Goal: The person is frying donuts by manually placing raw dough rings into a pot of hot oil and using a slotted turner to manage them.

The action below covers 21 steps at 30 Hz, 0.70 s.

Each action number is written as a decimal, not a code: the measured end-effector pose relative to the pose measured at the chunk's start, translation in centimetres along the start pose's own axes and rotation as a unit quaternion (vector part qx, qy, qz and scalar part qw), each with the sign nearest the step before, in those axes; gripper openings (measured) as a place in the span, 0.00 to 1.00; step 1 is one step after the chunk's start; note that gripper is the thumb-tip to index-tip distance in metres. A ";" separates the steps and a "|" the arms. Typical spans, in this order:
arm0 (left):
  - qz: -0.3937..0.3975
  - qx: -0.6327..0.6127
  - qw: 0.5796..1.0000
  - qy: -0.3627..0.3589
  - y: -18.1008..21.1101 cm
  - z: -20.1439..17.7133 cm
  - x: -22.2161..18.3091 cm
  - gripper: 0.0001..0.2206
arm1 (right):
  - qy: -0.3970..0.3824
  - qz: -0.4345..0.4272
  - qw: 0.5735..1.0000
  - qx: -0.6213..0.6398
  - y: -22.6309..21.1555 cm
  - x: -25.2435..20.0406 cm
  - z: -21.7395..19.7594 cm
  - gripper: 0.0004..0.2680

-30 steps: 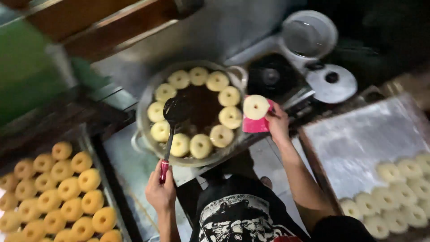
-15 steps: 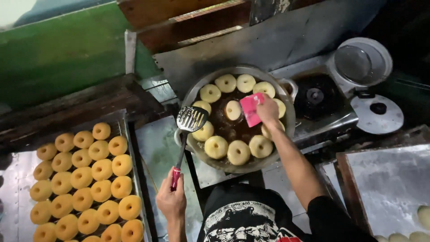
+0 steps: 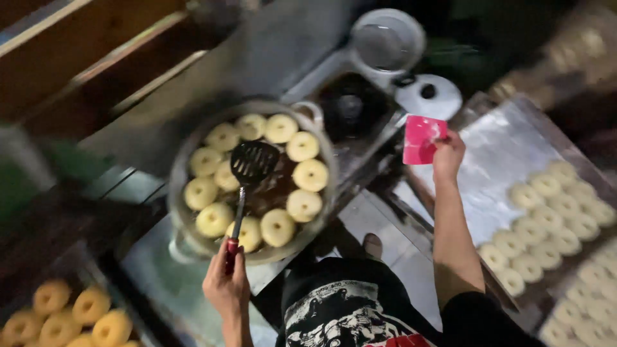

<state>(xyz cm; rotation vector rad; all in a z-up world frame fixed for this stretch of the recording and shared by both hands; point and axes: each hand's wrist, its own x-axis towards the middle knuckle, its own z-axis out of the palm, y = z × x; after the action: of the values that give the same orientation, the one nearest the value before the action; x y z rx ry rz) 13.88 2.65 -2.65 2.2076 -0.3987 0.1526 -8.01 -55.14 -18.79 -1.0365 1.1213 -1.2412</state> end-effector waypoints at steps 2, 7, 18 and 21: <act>0.016 0.049 0.998 -0.018 -0.1 2.4 0.1 0.15 | 0.116 -0.254 0.853 -0.442 -4.9 -3.2 -5.8 0.10; 0.121 0.024 0.988 -0.088 5.5 7.1 -0.3 0.15 | 0.070 -0.134 0.682 -0.716 4.3 -3.5 -16.9 0.19; 0.178 -0.005 0.972 -0.155 15.6 15.6 -5.3 0.13 | 0.391 0.268 0.867 0.152 3.8 -4.7 -20.7 0.09; 0.176 -0.008 0.969 -0.173 16.5 17.6 -6.3 0.15 | 0.454 0.243 0.819 0.254 3.7 -4.4 -21.1 0.31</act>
<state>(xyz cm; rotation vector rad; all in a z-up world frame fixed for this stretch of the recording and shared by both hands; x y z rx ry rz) 1.94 -19.18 -2.82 2.1298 -0.9832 -0.0477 -28.19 -50.21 -25.63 0.3305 1.4970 -1.5022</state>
